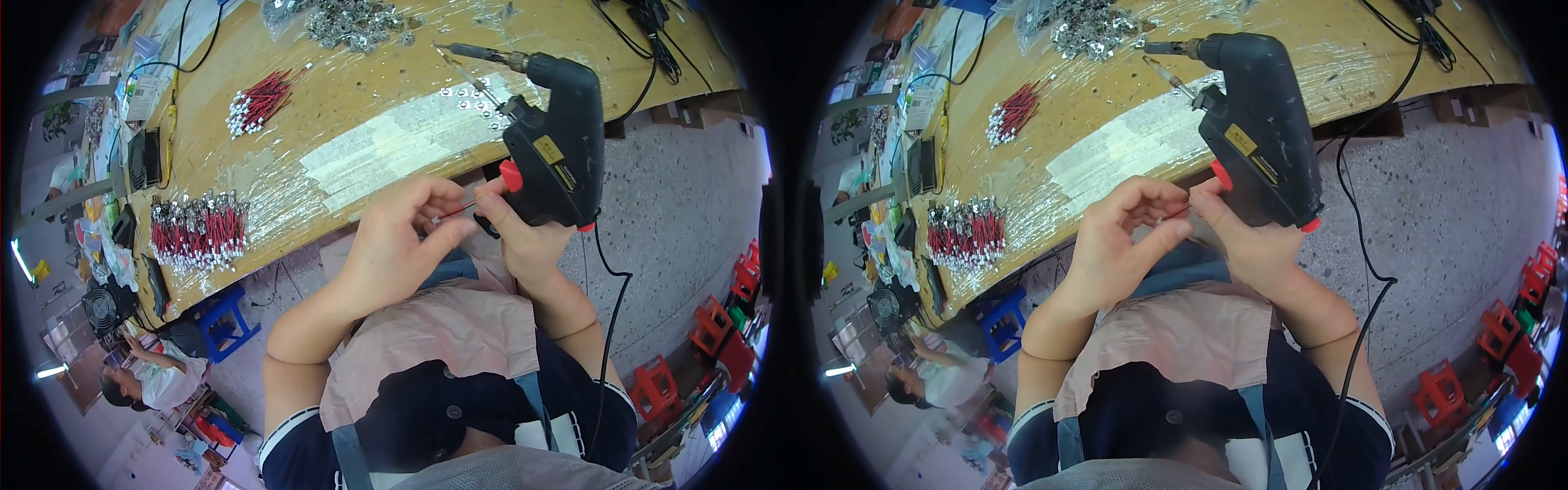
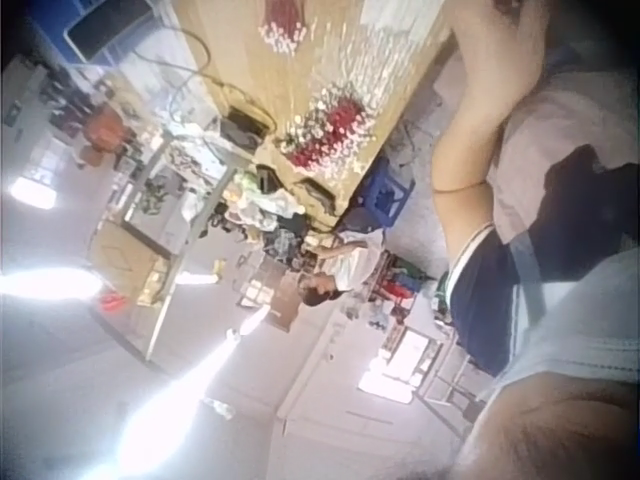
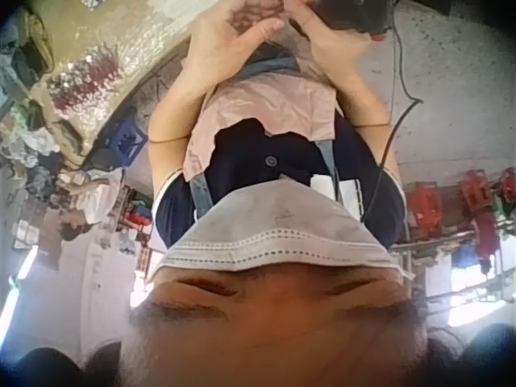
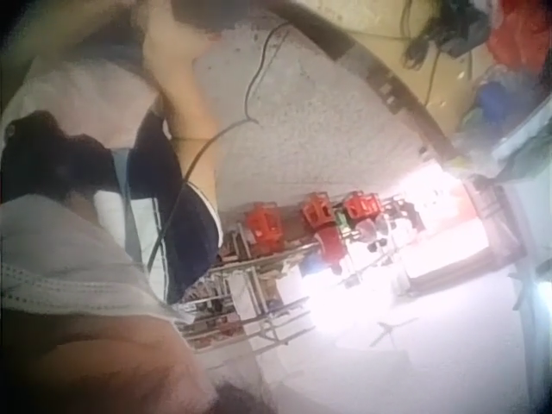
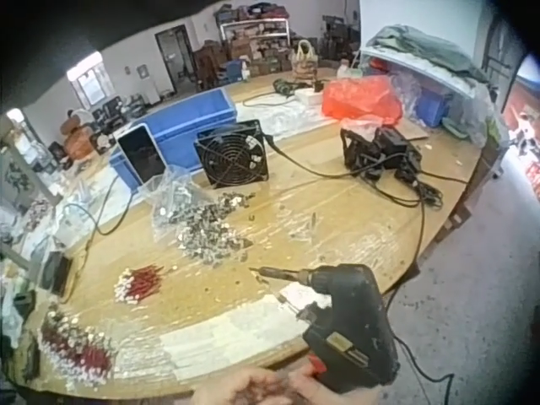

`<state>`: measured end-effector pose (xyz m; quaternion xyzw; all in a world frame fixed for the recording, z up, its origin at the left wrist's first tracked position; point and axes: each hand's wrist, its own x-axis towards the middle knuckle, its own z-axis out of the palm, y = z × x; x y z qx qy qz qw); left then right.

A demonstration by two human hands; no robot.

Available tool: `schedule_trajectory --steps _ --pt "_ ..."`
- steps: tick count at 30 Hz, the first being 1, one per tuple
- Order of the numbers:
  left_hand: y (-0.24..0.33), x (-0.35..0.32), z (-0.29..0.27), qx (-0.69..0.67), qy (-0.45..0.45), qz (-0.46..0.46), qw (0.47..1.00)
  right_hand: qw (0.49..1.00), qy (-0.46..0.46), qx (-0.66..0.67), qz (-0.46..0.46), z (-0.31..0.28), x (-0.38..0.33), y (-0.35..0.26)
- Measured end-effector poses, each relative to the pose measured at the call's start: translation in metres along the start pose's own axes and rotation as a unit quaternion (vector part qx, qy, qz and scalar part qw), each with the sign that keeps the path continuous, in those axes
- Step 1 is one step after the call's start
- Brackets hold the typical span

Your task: The person solders wires onto small circuit boards using a soldering iron. The person then moves a stool, handles small metal components from a bag by hand, and gathers soldered wire assemblies from the table.

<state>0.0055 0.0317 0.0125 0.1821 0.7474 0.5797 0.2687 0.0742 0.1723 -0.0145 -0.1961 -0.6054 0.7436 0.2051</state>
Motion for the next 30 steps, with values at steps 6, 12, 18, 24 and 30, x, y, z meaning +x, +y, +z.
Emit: schedule_trajectory --steps 6,12,18,24,30 --pt "-0.004 0.022 -0.003 -0.084 0.018 -0.052 0.995 0.995 -0.027 -0.077 -0.049 -0.012 0.005 0.016" --pt "-0.004 0.074 -0.032 0.226 0.098 0.066 0.967 0.996 -0.005 -0.066 -0.053 -0.032 -0.002 0.031" --pt "-0.014 0.091 -0.038 0.258 0.104 0.118 0.953 0.979 -0.025 -0.172 -0.11 -0.05 -0.009 0.04" --pt "-0.017 0.093 -0.036 0.277 0.111 0.141 0.944 0.955 -0.041 -0.269 -0.115 -0.057 -0.01 0.049" --pt "-0.021 0.094 -0.035 0.298 0.116 0.172 0.932 0.957 -0.031 -0.273 -0.088 -0.057 -0.013 0.056"
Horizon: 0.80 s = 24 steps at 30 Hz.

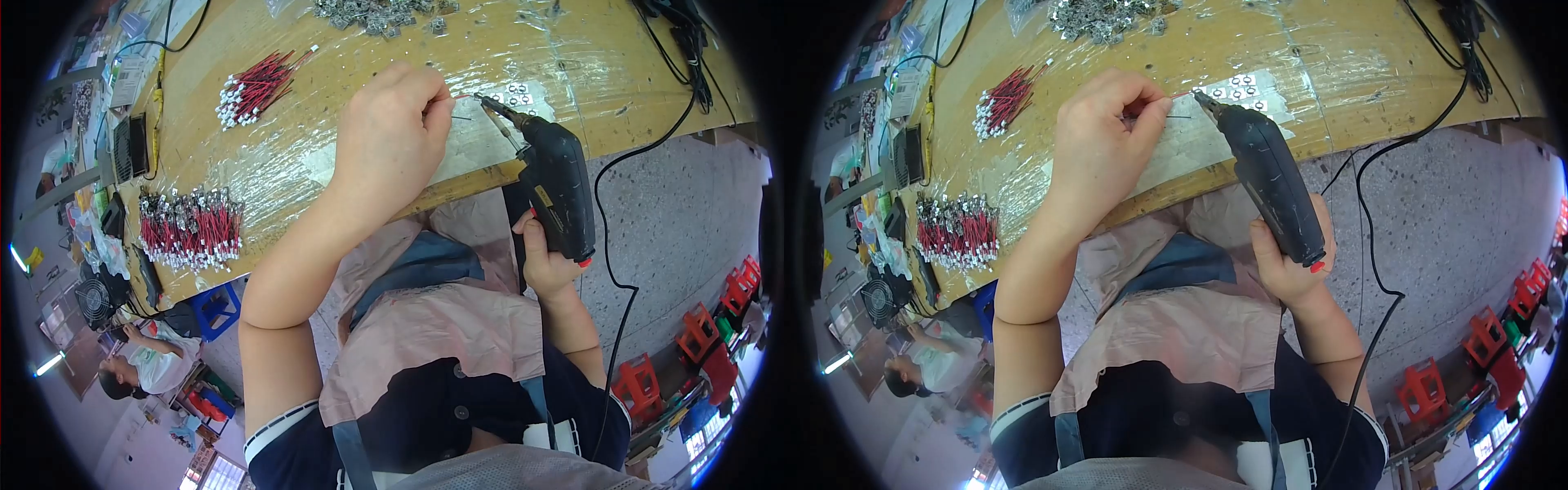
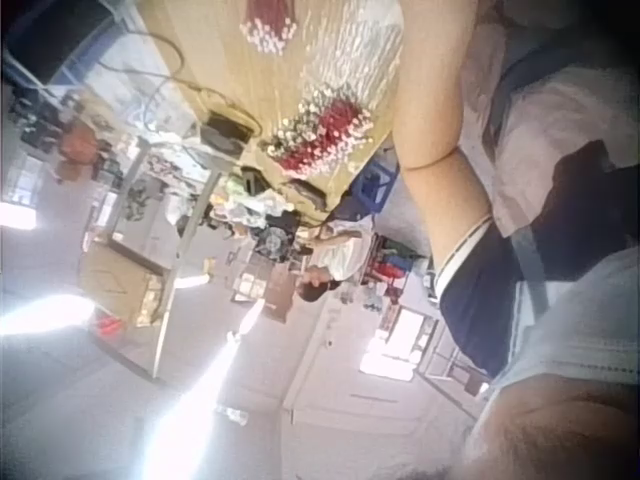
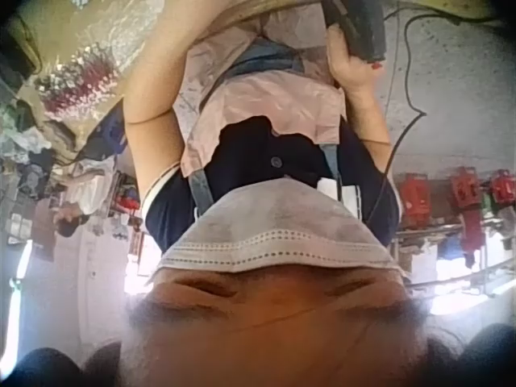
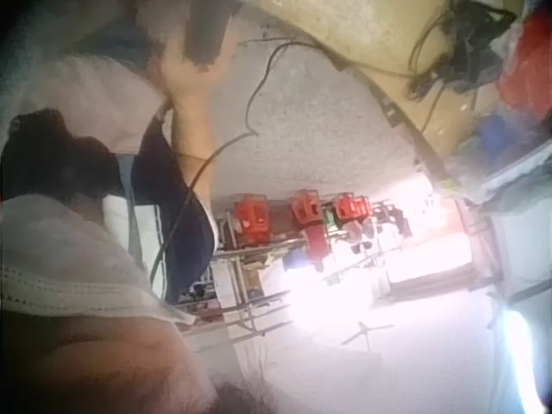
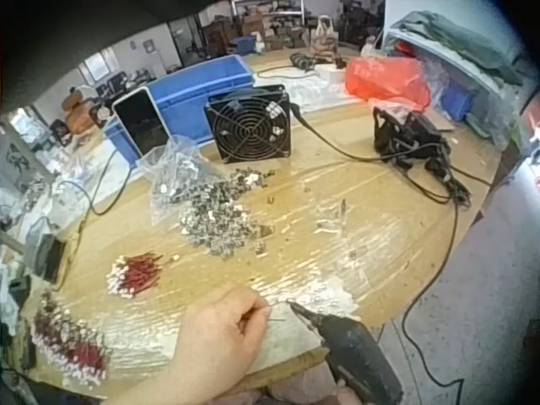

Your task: The person solders wires onto small circuit boards using a soldering iron. The person then moves a stool, handles small metal components from a bag by hand, and gathers soldered wire assemblies from the table.

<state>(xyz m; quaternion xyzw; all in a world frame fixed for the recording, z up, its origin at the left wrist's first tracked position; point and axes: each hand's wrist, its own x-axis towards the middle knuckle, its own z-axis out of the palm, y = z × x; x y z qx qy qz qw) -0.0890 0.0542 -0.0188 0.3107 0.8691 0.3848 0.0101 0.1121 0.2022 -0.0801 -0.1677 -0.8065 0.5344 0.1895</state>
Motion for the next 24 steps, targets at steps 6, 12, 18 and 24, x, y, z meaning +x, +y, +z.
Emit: schedule_trajectory --steps 6,12,18,24 --pt "-0.003 -0.001 0.001 0.025 0.012 0.012 1.0 1.0 -0.023 -0.014 -0.009 0.002 0.003 -0.001" --pt "0.0 -0.003 0.005 0.045 0.031 0.031 0.998 1.0 0.001 -0.024 -0.005 0.005 -0.002 0.003" --pt "0.001 -0.004 0.004 0.033 0.012 0.014 0.999 1.0 -0.007 -0.014 -0.026 -0.001 0.001 -0.004" --pt "0.003 -0.002 0.004 0.05 0.012 0.019 0.998 1.0 0.028 0.008 -0.003 0.002 0.003 -0.01"
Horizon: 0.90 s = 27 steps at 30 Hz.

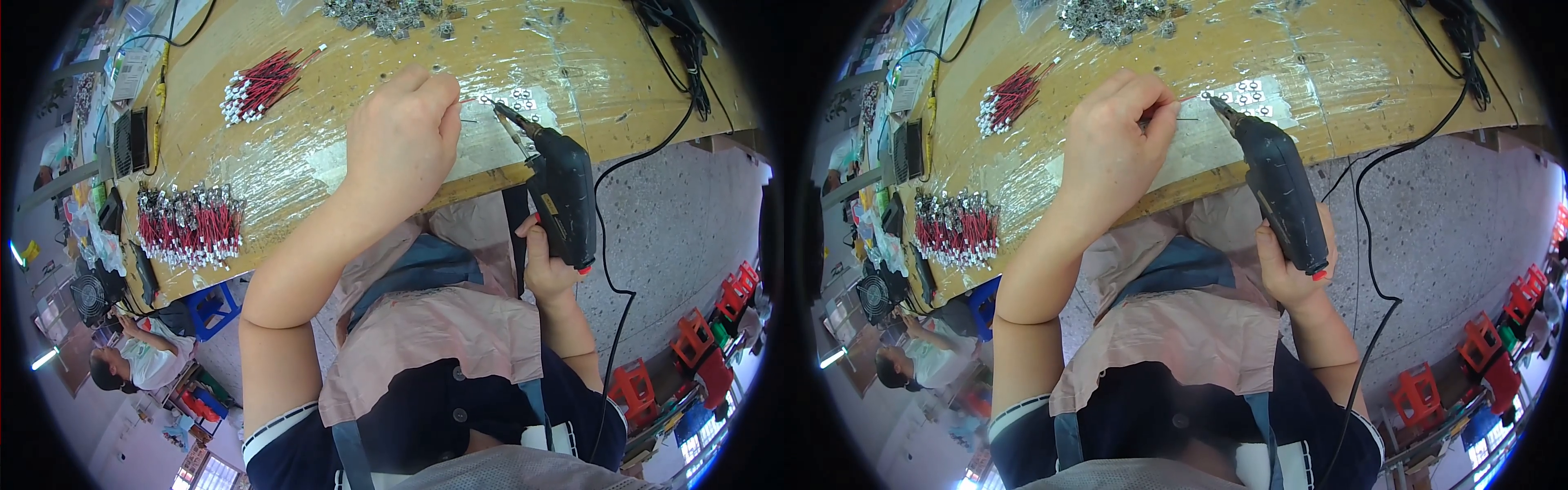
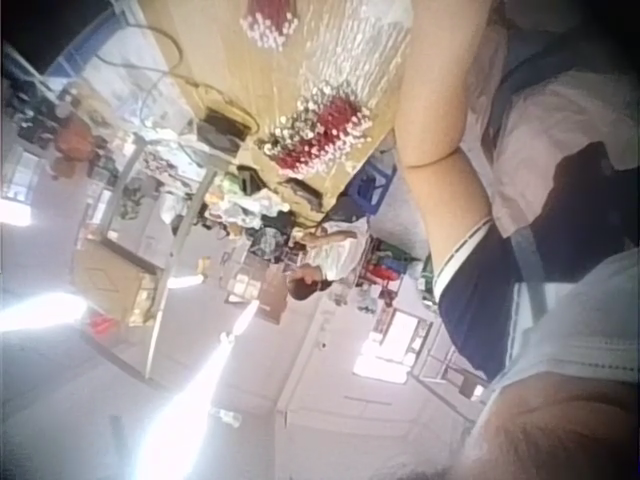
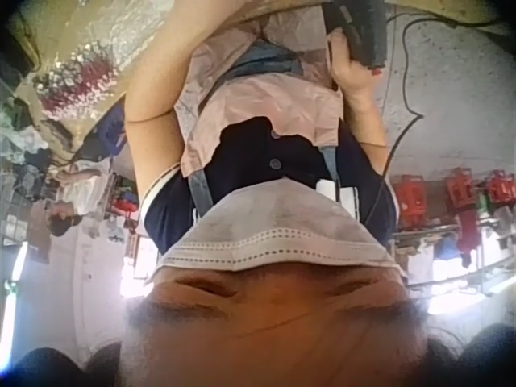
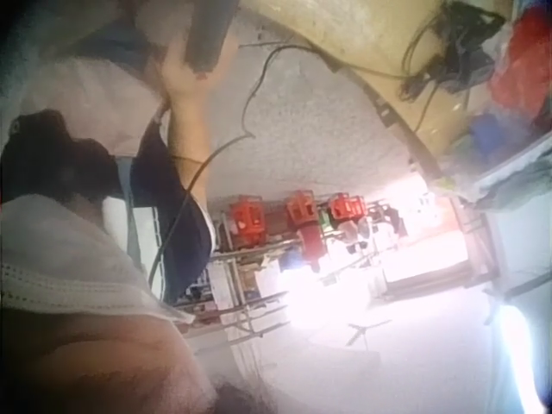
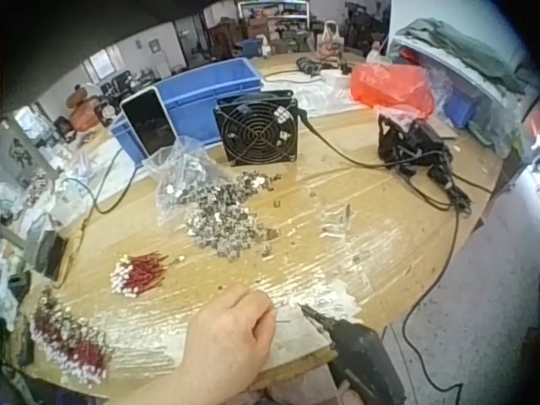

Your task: The person solders wires onto small circuit boards using a soldering iron. The person then moves a stool, handles small metal components from a bag by hand, and gathers soldered wire assemblies from the table.

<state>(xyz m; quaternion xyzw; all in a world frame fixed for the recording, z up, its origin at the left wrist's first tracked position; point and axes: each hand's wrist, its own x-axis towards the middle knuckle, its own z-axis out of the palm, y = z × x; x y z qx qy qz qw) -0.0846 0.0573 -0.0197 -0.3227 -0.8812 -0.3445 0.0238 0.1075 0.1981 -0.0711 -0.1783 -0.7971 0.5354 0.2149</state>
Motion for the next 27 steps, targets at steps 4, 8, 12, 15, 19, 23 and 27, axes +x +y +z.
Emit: schedule_trajectory --steps 4,8,12,15,19,23,27 --pt "0.001 -0.001 0.001 0.038 0.014 0.018 0.999 1.0 0.005 0.006 -0.017 0.0 0.003 -0.002" --pt "0.005 -0.004 0.0 0.107 0.036 0.047 0.992 0.994 -0.042 0.097 0.009 -0.003 0.001 -0.011" --pt "-0.006 -0.012 -0.006 0.042 0.067 0.028 0.996 0.997 -0.007 0.063 -0.039 0.0 -0.002 -0.009" --pt "-0.008 -0.031 -0.039 0.03 0.072 0.002 0.997 0.994 0.039 0.101 -0.035 0.003 -0.002 -0.013" --pt "-0.026 -0.093 -0.101 0.045 0.13 -0.152 0.979 0.993 0.029 0.113 -0.025 0.002 0.0 -0.013" --pt "-0.062 -0.145 -0.145 0.188 0.17 -0.287 0.924 0.993 0.02 0.108 -0.041 0.008 0.004 -0.012" --pt "-0.069 -0.098 -0.135 0.214 0.156 -0.178 0.948 0.991 -0.002 0.115 -0.064 0.014 0.009 -0.018"
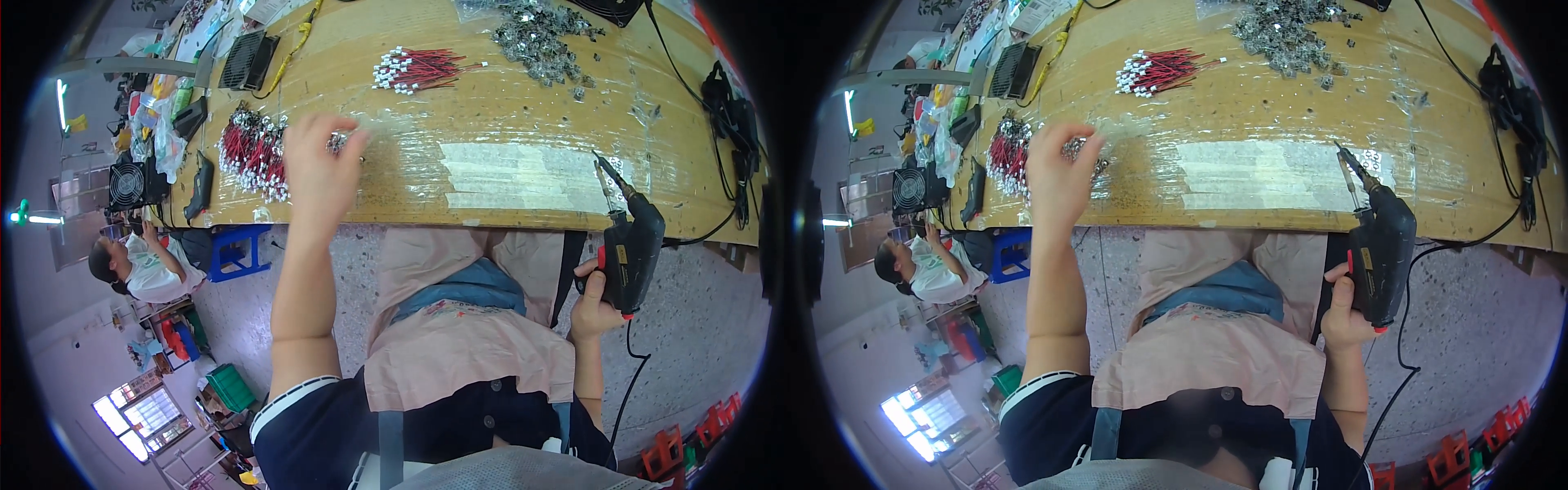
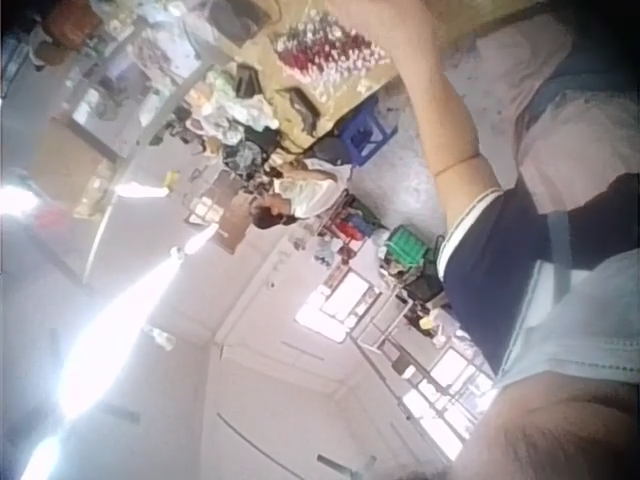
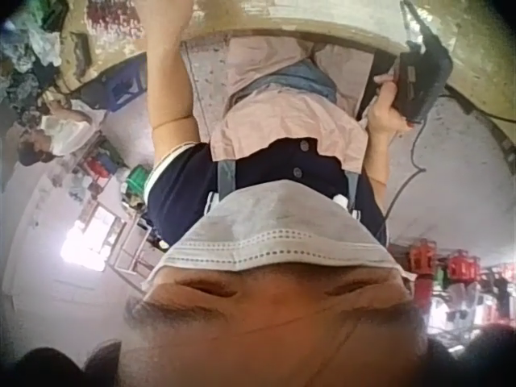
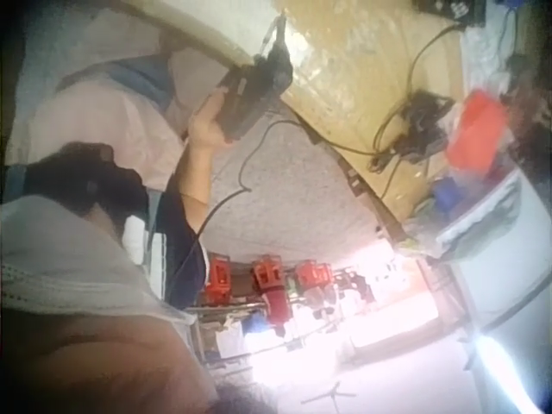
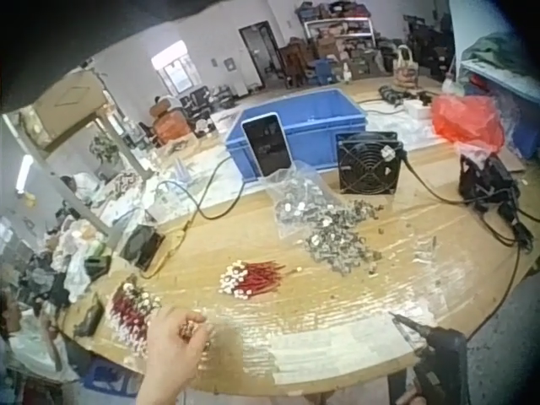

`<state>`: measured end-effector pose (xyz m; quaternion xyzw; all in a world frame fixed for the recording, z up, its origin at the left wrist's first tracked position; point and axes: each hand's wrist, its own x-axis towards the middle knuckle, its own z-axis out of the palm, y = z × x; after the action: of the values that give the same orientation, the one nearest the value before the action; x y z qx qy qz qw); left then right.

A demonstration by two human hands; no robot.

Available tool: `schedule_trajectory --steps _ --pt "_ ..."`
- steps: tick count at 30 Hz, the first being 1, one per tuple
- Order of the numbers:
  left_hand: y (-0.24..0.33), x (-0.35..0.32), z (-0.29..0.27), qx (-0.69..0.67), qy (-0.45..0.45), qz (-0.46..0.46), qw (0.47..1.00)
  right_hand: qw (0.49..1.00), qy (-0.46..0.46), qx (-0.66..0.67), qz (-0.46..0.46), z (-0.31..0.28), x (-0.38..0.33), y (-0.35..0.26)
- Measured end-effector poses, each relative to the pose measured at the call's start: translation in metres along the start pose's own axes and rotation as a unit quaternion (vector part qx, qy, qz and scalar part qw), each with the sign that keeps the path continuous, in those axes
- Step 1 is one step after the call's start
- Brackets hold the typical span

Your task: The person solders wires onto small circuit boards using a soldering iron. The person then moves a stool, handles small metal components from a bag by hand, and gathers soldered wire assemblies from the table.

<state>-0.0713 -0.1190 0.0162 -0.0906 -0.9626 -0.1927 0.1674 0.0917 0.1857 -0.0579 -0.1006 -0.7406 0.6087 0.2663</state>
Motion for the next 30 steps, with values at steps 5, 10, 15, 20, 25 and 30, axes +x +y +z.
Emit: schedule_trajectory --steps 5,10,15,20,25,30 --pt "0.039 0.061 0.058 -0.075 -0.02 0.098 0.992 1.0 -0.001 0.003 0.012 0.001 -0.002 -0.004" --pt "0.061 0.094 0.095 -0.014 -0.074 0.135 0.988 1.0 0.006 -0.003 0.017 -0.001 -0.004 -0.002" --pt "0.095 0.079 0.064 -0.154 -0.145 0.137 0.968 1.0 0.007 -0.008 0.009 -0.01 -0.004 0.001" --pt "0.12 0.009 0.039 -0.306 -0.209 0.21 0.905 0.982 0.056 0.122 0.13 0.001 0.014 -0.02" --pt "0.135 -0.033 0.035 -0.364 -0.277 0.236 0.857 0.975 -0.019 0.177 0.133 0.009 0.027 -0.023" --pt "0.137 -0.045 0.042 -0.36 -0.295 0.275 0.841 0.96 0.006 0.206 0.189 0.014 0.032 -0.035"
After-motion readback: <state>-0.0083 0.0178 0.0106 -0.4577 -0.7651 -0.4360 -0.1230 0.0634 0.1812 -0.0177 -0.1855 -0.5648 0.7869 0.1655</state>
